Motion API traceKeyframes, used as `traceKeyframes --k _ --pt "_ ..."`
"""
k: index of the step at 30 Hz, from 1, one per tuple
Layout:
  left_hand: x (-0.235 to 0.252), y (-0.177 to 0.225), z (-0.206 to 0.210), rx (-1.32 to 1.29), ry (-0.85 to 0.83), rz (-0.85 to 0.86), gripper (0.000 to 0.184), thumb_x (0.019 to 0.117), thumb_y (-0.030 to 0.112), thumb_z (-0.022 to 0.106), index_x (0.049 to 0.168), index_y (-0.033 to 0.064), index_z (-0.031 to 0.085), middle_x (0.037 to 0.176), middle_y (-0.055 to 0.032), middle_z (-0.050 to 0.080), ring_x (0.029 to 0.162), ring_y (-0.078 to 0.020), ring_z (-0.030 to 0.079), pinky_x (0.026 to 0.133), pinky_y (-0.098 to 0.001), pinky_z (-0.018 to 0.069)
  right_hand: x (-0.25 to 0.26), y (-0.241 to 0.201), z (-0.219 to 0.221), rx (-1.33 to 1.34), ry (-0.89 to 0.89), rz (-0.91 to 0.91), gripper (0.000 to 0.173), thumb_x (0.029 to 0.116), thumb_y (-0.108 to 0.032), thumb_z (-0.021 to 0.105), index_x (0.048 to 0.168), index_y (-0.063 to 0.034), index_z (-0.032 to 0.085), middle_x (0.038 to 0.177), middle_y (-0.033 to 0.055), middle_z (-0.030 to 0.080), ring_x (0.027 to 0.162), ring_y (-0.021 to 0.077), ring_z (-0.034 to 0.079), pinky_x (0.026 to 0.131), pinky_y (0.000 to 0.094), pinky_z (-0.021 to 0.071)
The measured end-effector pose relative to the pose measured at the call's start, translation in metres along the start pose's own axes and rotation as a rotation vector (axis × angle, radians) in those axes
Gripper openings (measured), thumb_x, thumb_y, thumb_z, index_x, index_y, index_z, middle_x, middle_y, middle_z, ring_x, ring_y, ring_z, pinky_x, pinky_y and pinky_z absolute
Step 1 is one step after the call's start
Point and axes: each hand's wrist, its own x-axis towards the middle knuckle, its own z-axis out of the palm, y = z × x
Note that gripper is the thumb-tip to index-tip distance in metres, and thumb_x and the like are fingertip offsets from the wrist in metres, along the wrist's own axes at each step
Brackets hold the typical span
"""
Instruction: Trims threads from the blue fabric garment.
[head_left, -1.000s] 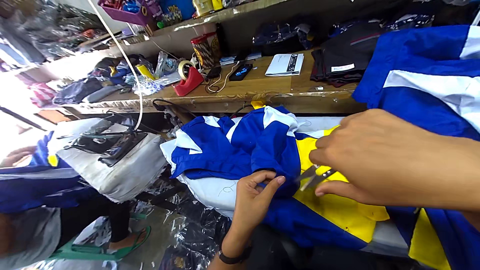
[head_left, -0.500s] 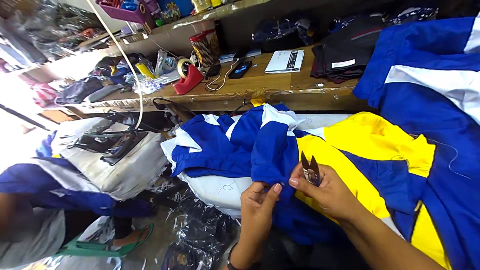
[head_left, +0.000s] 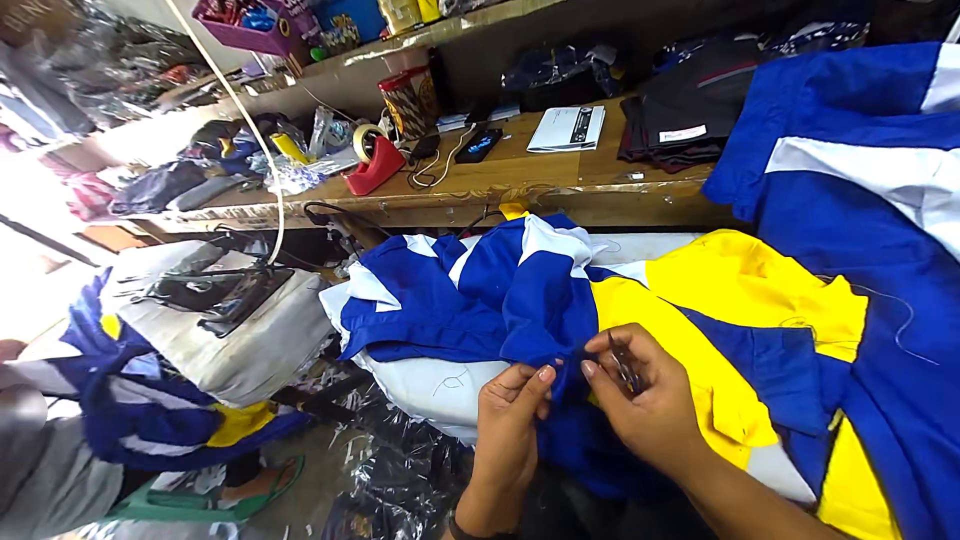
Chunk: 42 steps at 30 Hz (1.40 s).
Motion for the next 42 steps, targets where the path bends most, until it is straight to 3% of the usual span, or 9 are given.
traceKeyframes --k 4,9,15,22,25,29,35,39,42 --pt "-0.002 -0.003 0.003 0.127 0.012 0.129 0.015 0.0949 0.004 0.065 0.085 0.0034 0.077 0.079 0.0003 0.07 0.068 0.0002 0.06 0.061 -0.0155 0.0497 -0.002 0.003 0.007 -0.16 0.045 -0.189 0.022 0.0883 -0.011 0.072 0.106 0.0011 0.075 0.087 0.0029 0.065 0.076 -0.0027 0.056 0.067 0.0077 0.0468" --pt "-0.005 -0.013 0.004 0.511 0.022 0.52 0.012 0.0921 0.004 0.066 0.089 0.0003 0.078 0.093 -0.0021 0.074 0.09 -0.0037 0.068 0.081 -0.0196 0.0575 -0.002 0.002 0.012 -0.198 0.087 -0.255 0.01 0.0893 -0.008 0.071 0.088 0.0017 0.073 0.078 0.0047 0.064 0.073 -0.0007 0.058 0.066 0.0078 0.0466" --pt "-0.003 -0.005 0.0 0.376 -0.009 0.369 0.015 0.0927 0.002 0.064 0.083 0.0021 0.076 0.083 0.0003 0.072 0.08 -0.0028 0.066 0.073 -0.0194 0.0556 0.009 -0.012 -0.004 0.519 -0.111 0.433 0.005 0.0925 -0.006 0.068 0.093 -0.0111 0.067 0.066 -0.0116 0.055 0.049 -0.0057 0.041 0.045 0.0116 0.0339" --pt "-0.001 -0.009 0.002 0.564 0.035 0.559 0.011 0.0895 0.0 0.067 0.083 -0.0012 0.075 0.081 0.0 0.07 0.075 -0.0008 0.064 0.07 -0.0154 0.0541 -0.002 -0.003 0.009 -0.103 0.048 -0.12 0.015 0.0906 -0.014 0.073 0.093 0.0009 0.074 0.079 -0.0008 0.063 0.068 -0.0065 0.053 0.06 0.0061 0.0434" --pt "0.0 -0.011 -0.001 0.711 0.04 0.666 0.012 0.0874 0.004 0.067 0.078 -0.0003 0.073 0.074 0.0007 0.067 0.072 -0.0003 0.06 0.068 -0.0151 0.0503 0.001 -0.005 0.007 -0.082 -0.015 -0.146 0.011 0.0895 -0.01 0.07 0.088 0.0003 0.072 0.077 -0.0004 0.061 0.067 -0.0059 0.051 0.059 0.006 0.0414" --pt "-0.002 -0.005 -0.002 0.499 -0.004 0.444 0.013 0.0897 -0.001 0.064 0.079 0.0006 0.072 0.076 0.0032 0.066 0.065 0.0034 0.057 0.06 -0.0124 0.0483 0.007 -0.01 0.001 0.274 -0.123 0.173 0.003 0.0889 -0.008 0.07 0.09 -0.0096 0.069 0.069 -0.0136 0.057 0.057 -0.0092 0.046 0.051 0.0078 0.0374" --pt "-0.002 -0.007 0.0 0.415 0.01 0.398 0.014 0.0901 -0.001 0.063 0.08 0.0018 0.071 0.073 0.0045 0.065 0.062 0.0033 0.057 0.058 -0.0131 0.0489 0.004 -0.013 0.007 0.25 -0.091 0.165 0.005 0.088 -0.007 0.068 0.09 -0.0092 0.065 0.07 -0.0135 0.055 0.057 -0.0093 0.047 0.052 0.0072 0.0389" --pt "-0.003 0.003 -0.002 0.141 -0.021 0.125 0.016 0.0965 0.002 0.059 0.087 0.0044 0.071 0.075 0.0017 0.068 0.067 -0.0008 0.062 0.064 -0.0177 0.053 0.005 -0.009 -0.002 0.199 -0.148 0.169 0.024 0.0971 -0.018 0.065 0.116 -0.0023 0.063 0.082 -0.0098 0.056 0.063 -0.0069 0.047 0.054 0.0083 0.0392" --pt "-0.007 0.002 -0.005 0.064 -0.08 0.046 0.012 0.0975 0.005 0.06 0.093 0.0048 0.072 0.081 -0.0002 0.07 0.064 -0.0003 0.061 0.057 -0.016 0.0503 0.004 -0.007 -0.002 0.223 -0.183 0.18 0.01 0.0976 -0.014 0.065 0.104 -0.0064 0.065 0.073 -0.0116 0.053 0.058 -0.0079 0.044 0.052 0.0077 0.0372"
